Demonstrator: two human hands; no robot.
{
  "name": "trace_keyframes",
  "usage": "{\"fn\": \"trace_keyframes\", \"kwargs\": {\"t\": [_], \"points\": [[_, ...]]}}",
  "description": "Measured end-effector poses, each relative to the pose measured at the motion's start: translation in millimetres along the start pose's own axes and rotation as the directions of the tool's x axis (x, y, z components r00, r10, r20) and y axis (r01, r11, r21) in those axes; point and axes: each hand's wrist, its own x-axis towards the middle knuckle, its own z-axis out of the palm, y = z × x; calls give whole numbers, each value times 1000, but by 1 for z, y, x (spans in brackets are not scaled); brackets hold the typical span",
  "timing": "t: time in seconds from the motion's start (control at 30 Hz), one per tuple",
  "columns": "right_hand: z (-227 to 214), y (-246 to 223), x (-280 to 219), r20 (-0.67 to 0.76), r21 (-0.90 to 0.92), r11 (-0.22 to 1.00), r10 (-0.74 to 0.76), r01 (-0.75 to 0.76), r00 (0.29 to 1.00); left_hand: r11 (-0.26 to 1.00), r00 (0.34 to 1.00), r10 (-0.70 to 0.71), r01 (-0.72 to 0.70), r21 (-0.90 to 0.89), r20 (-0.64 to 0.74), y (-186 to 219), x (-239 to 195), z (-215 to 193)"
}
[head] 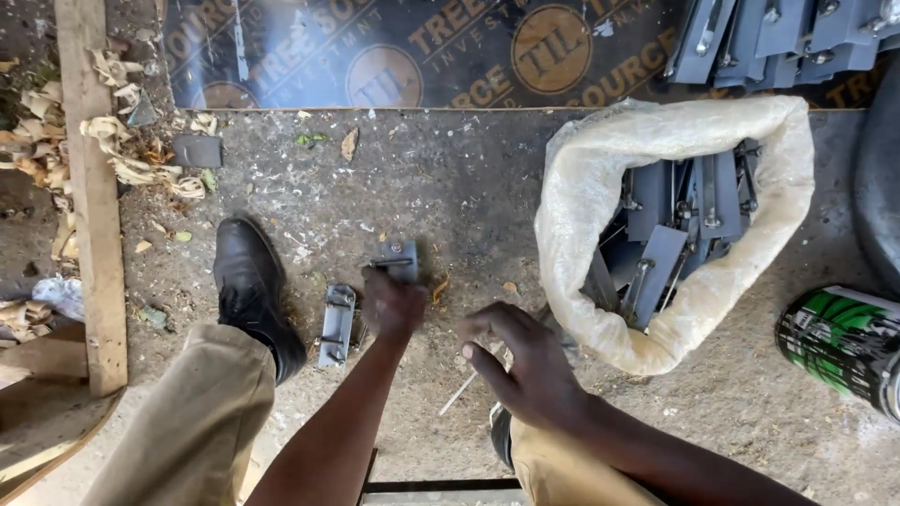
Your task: Picking up metal brackets from a pile on the floor and placing them into a white sack for organization.
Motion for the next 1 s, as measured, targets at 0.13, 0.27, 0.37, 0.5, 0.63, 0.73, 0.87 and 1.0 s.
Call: {"fn": "trace_keyframes", "kwargs": {"t": [0.13, 0.27, 0.37, 0.5, 0.63, 0.73, 0.87, 1.0], "points": [[22, 28, -3, 159, -36, 844, 534, -536, 830, 299, 885, 344, 214, -930, 314, 22, -33, -53], [5, -6, 10, 137, 530, 786, 289, -317, 947, -161, 554, 819, 473, -866, 149, 82, -88, -108], [-24, -22, 0, -39, 447, 869, 257, -213, 966, 45, 538, 815, 314, -948, 216, 122, -105, -139], [-86, 4, -36, -179, 656, 719, 446, -232, 877, -236, 348, 915, 873, -427, 205, 150, -99, -102], [-156, -5, -35, -346, -122, 896, 364, -426, 865, 731, 794, 600, -493, -471, 100, 252, -109, -169], [-186, 9, -47, -344, -681, 588, 271, -437, 899, 870, 775, 488, -471, -147, 401, 287, -94, -153], [-187, 19, -48, -176, -843, 459, 259, -281, 950, 696, 716, 698, -671, -256, 20, 279, -90, -142], [-181, 22, -16, -86, -890, 386, 379, -242, 921, 501, 542, 824, -834, -231, -168, 265, -93, -123]]}}
